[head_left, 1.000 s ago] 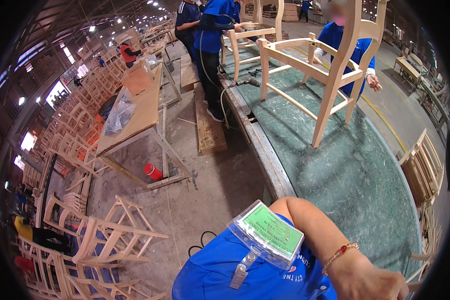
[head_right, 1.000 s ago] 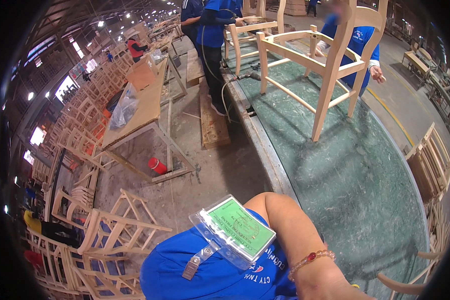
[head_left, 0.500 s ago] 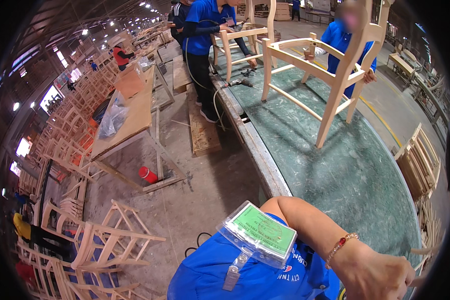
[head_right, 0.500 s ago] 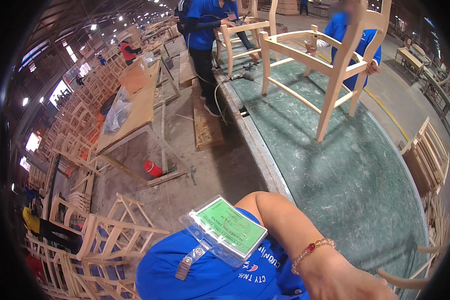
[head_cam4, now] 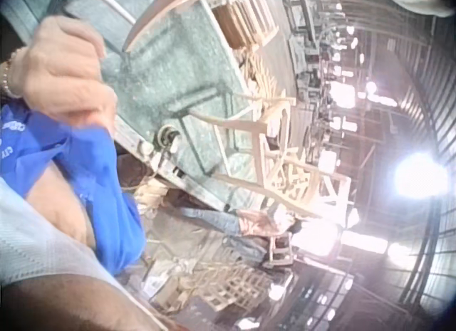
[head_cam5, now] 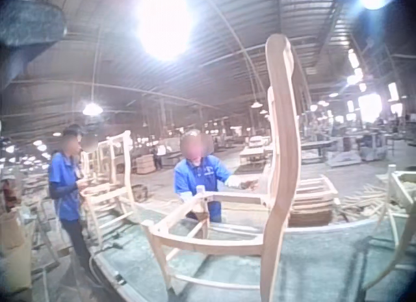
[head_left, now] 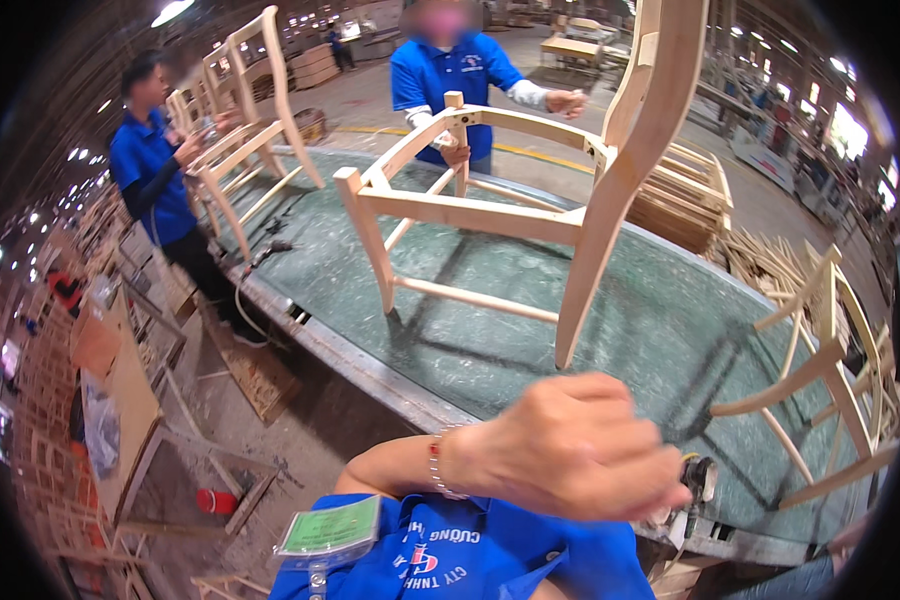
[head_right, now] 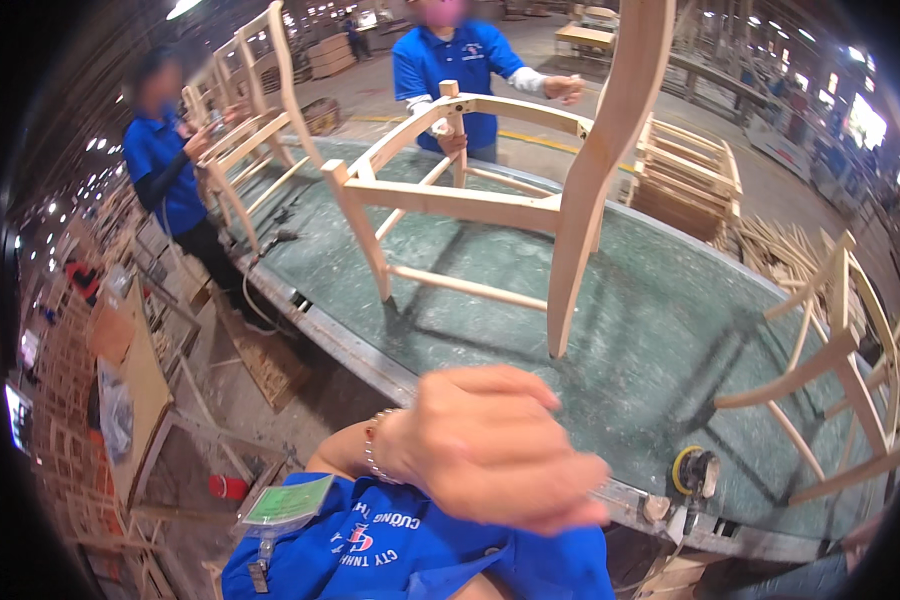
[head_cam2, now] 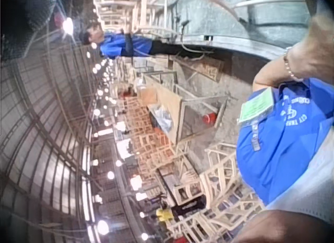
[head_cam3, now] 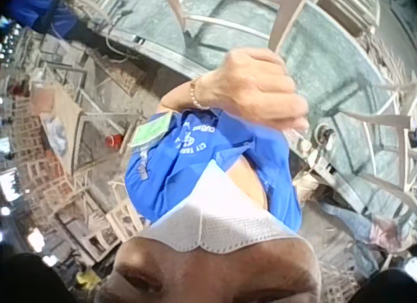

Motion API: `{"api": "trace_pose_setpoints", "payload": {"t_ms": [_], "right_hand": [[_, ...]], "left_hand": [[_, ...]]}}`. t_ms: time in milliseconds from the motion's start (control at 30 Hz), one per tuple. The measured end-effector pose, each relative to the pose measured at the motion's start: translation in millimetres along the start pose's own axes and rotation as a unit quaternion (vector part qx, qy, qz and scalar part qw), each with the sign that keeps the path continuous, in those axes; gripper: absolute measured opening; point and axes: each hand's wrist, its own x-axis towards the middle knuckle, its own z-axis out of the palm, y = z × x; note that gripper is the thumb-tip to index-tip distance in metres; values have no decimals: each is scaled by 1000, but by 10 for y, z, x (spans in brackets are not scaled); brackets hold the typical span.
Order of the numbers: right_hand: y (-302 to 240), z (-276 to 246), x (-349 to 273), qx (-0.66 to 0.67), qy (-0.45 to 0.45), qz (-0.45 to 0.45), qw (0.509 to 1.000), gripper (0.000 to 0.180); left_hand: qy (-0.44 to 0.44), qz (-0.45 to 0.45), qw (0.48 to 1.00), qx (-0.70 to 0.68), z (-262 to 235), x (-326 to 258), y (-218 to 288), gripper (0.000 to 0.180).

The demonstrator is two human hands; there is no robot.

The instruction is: The person sands wooden chair frames on a conveyor belt using a handheld power sander and a sanding block. They rotate the chairs to access different surfaces and move them along the line after finishing.

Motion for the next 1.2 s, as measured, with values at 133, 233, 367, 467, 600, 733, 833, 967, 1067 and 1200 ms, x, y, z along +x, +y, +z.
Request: {"api": "trace_pose_setpoints", "payload": {"t_ms": [133, 233, 367, 467, 600, 733, 833, 967, 1067, 1200], "right_hand": [[167, -56, -78, -8, 25, 24, 999, 22], [251, -109, -78, -23, 40, 37, 998, 25], [282, -103, -38, -84, 17, 11, 996, 28], [268, -138, 8, -64, -3, 57, 996, 35], [283, -125, 25, -34, 13, 87, 996, 35], [283, -87, 95, -72, 0, 68, 995, 35], [281, -29, 122, -81, -12, 65, 995, 36], [362, -50, 172, -92, 7, 60, 994, 38], [493, -168, 270, 117, 80, 104, 984, 35], [357, -526, 476, 268, 273, 70, 921, 39]], "left_hand": [[19, -106, 994, 30, -123, -240, -292, 5], [-1, -238, 971, -2, -198, -644, -549, 7], [16, -443, 894, 65, -360, -1220, -668, 12], [27, -546, 829, 120, -416, -1603, -749, 14], [-122, -595, 761, 229, -448, -1996, -813, 22], [-272, -637, 691, 206, -411, -2560, -704, 34], [-292, -669, 662, 172, -364, -2774, -658, 37], [-280, -658, 680, 165, -300, -2762, -832, 41], [-165, -659, 714, 167, -373, -2706, -1033, 39], [-65, -648, 740, 169, -548, -2676, -1395, 49]]}}
